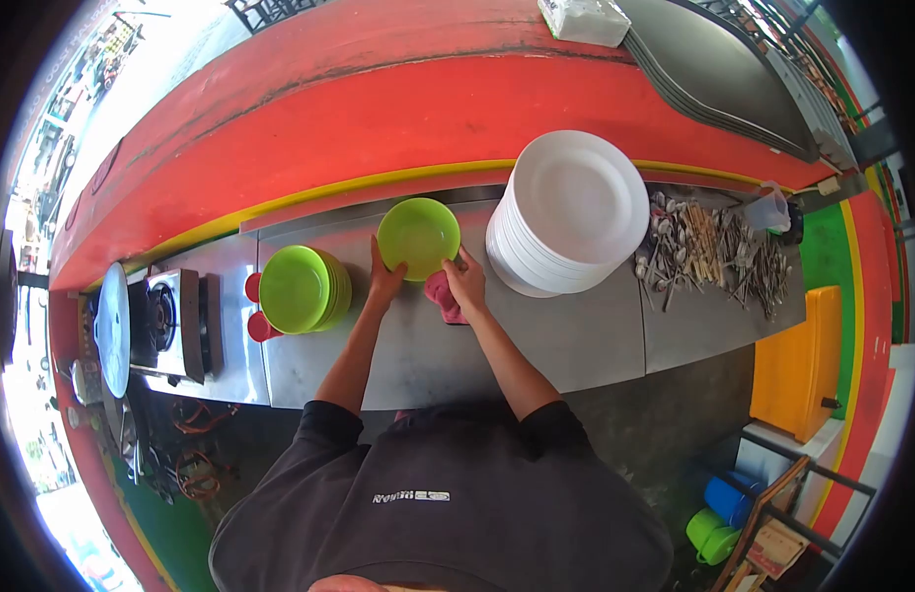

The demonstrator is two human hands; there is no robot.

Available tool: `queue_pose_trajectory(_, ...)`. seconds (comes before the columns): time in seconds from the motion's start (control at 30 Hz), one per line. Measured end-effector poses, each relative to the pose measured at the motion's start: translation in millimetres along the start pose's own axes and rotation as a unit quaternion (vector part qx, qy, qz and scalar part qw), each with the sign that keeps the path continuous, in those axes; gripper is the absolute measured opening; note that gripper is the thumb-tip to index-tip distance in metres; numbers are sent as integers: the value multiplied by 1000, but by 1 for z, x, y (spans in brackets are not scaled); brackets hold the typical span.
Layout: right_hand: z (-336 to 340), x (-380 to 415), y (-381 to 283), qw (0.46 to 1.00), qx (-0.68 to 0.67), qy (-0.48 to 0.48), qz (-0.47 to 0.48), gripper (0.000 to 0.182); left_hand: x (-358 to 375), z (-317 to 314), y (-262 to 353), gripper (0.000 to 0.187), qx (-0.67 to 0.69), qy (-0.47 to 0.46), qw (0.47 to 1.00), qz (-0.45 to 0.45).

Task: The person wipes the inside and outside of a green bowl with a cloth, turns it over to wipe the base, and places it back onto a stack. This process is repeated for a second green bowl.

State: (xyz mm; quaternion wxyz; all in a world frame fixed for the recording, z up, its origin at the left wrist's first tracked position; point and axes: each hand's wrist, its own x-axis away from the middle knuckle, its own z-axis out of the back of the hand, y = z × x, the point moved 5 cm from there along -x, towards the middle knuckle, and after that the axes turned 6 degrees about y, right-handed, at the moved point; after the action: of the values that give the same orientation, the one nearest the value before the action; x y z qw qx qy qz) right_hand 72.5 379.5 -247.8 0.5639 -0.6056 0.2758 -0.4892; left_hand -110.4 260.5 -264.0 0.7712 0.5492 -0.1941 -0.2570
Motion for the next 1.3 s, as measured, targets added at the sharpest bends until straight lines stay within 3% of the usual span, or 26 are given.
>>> queue_pose_trajectory(0.1,0,-1,-4,998,-64,-12,2,55,6,0,6,102,58,-18,998,19)
queue_pose_trajectory(0.2,6,8,-18,997,-71,-26,11,54,17,7,16,99,7,9,999,-30)
queue_pose_trajectory(0.3,11,16,-29,997,-72,-20,34,55,36,14,69,92,47,30,998,-18)
queue_pose_trajectory(0.4,18,30,-48,995,-84,-25,35,47,55,20,116,80,196,65,977,-59)
queue_pose_trajectory(0.5,30,53,-68,993,-96,-60,34,36,77,27,141,65,427,77,895,102)
queue_pose_trajectory(0.57,37,67,-72,989,-112,-95,-12,29,80,35,107,52,343,46,936,62)
queue_pose_trajectory(0.63,44,79,-66,976,-139,-133,-106,25,85,42,104,46,365,30,926,96)
queue_pose_trajectory(0.7,60,92,-66,958,-173,-159,-162,20,98,45,109,44,481,22,851,210)
queue_pose_trajectory(0.8,74,121,-97,941,-253,-131,-184,17,117,63,111,45,409,67,876,245)
queue_pose_trajectory(0.9,59,140,-143,946,-307,-87,-53,20,125,83,123,48,304,11,938,165)
queue_pose_trajectory(0.93,50,143,-150,966,-236,-102,17,23,128,90,129,49,279,-4,947,160)
queue_pose_trajectory(0.97,37,152,-168,972,-123,-116,160,26,134,97,135,50,253,-17,955,156)
queue_pose_trajectory(1.03,2,186,-197,890,109,-130,423,35,146,114,144,51,234,-27,960,150)
queue_pose_trajectory(1.07,-17,200,-191,853,170,-152,470,39,150,123,146,52,242,-25,958,149)
queue_pose_trajectory(1.13,-48,225,-166,757,290,-196,552,48,155,137,141,53,263,10,958,112)
queue_pose_trajectory(1.3,-68,262,-141,768,374,-176,490,49,190,200,137,54,160,77,979,99)
